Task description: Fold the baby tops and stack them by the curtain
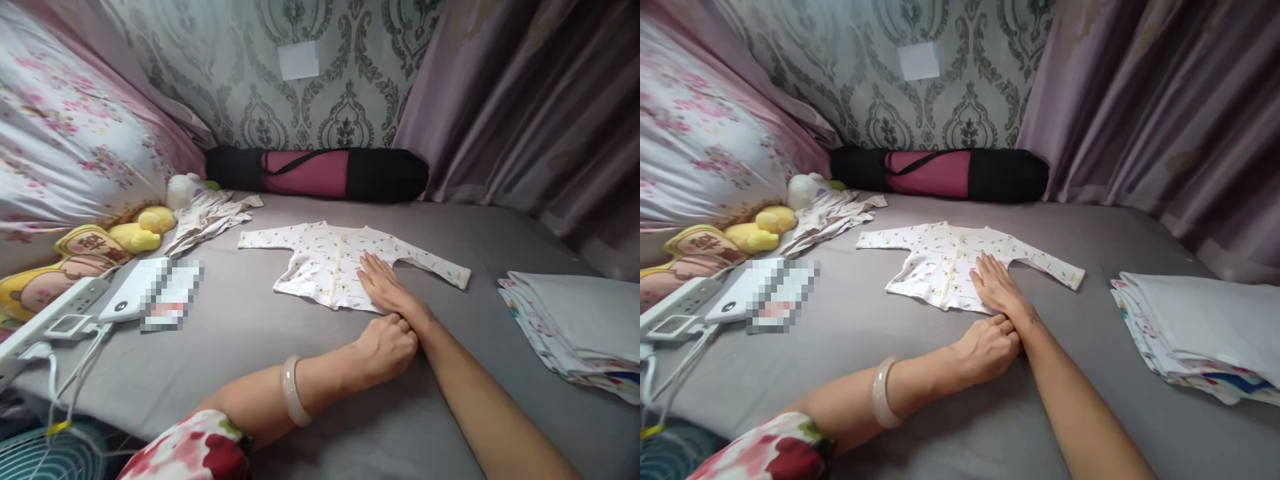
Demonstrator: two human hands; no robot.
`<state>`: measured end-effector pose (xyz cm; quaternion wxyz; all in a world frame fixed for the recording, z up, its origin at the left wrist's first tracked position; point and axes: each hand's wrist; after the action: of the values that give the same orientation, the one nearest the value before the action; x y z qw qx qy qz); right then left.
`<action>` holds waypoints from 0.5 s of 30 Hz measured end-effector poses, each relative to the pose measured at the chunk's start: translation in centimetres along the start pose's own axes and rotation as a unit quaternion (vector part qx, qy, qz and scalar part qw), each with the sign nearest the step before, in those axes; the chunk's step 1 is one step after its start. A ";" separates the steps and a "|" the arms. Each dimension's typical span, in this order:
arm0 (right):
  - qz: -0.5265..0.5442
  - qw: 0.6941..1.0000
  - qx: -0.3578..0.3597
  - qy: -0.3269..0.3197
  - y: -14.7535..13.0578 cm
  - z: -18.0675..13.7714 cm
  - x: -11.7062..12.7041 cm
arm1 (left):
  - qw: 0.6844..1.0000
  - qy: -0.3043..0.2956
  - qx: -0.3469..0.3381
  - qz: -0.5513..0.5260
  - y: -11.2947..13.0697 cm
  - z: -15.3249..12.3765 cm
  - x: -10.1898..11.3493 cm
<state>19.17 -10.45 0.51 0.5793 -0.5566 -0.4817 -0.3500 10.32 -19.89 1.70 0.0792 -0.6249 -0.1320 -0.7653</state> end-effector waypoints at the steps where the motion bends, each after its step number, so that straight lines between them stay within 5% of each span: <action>1: -0.015 1.000 0.009 0.004 0.1 -0.1 -0.1 | 1.000 0.013 -0.002 -0.013 0.0 -0.2 0.2; 5: -0.066 0.997 0.029 0.029 0.4 -0.3 -0.5 | 0.995 0.062 0.040 -0.073 -0.8 -1.4 2.4; 9: -0.089 0.995 0.036 0.038 0.3 -0.3 -0.8 | 0.964 0.154 0.202 -0.074 -4.7 -5.0 5.6; 12: -0.084 0.995 0.026 0.044 0.0 -0.3 -0.8 | 0.895 0.227 0.383 -0.026 -9.3 -9.6 7.1; 15: -0.084 0.995 0.018 0.045 -0.1 -0.3 -0.8 | 0.801 0.233 0.551 -0.032 -13.1 -13.8 7.0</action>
<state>18.87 -10.82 -0.21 0.5789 -0.4872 -0.5067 -0.4132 -7.76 -11.25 4.61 0.4141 -0.2747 -0.5286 -0.6882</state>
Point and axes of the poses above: each hand's wrist, its own z-axis towards the middle knuckle, its own x-axis out of the back of the hand, y = z × x, and after that the axes turned 13 degrees about -x, right-handed
